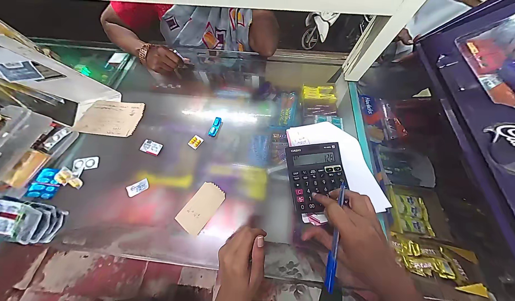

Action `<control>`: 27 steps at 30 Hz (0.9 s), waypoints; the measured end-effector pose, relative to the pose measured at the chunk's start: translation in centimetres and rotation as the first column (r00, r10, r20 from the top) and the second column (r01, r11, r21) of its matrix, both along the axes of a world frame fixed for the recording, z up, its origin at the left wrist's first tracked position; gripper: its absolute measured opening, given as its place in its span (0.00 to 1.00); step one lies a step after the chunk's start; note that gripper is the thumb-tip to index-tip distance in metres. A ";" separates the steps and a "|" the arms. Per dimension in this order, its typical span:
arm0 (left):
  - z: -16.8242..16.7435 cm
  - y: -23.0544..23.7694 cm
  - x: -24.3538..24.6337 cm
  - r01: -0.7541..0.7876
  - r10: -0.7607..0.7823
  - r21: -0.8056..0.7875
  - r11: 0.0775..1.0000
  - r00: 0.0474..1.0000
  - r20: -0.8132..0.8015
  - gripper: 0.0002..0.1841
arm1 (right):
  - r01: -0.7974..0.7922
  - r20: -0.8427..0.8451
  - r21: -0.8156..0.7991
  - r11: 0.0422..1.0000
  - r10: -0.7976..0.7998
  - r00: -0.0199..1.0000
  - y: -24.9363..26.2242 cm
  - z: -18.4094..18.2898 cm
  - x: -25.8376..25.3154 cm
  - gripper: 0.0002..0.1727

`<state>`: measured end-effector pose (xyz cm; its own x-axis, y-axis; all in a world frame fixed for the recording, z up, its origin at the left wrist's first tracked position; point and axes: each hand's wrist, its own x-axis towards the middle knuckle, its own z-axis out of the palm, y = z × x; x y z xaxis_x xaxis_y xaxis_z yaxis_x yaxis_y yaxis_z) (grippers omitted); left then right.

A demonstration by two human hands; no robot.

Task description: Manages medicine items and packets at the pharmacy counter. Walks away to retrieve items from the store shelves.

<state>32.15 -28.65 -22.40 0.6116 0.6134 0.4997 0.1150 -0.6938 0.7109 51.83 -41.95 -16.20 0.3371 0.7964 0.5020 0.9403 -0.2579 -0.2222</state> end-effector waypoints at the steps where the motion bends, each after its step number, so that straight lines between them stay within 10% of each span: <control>1: 0.0 0.0 0.0 0.001 -0.001 -0.001 1.000 1.000 -0.001 0.27 | -0.031 -0.002 0.004 0.999 0.031 1.000 0.0 0.1 -0.5 0.34; 12: 0.1 -0.1 0.0 -0.017 0.016 -0.034 0.999 1.000 -0.020 0.27 | 0.173 0.024 0.080 0.982 -0.175 0.984 -2.5 0.1 1.6 0.36; 27: 0.0 0.0 0.0 -0.007 0.007 -0.013 1.000 1.000 -0.017 0.25 | 0.061 0.008 0.060 0.996 -0.062 0.998 -1.7 0.2 2.2 0.35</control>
<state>32.14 -28.65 -22.36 0.6153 0.6241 0.4816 0.1318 -0.6838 0.7176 54.02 -43.63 -16.01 0.3797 0.7425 0.5518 0.9251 -0.3020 -0.2302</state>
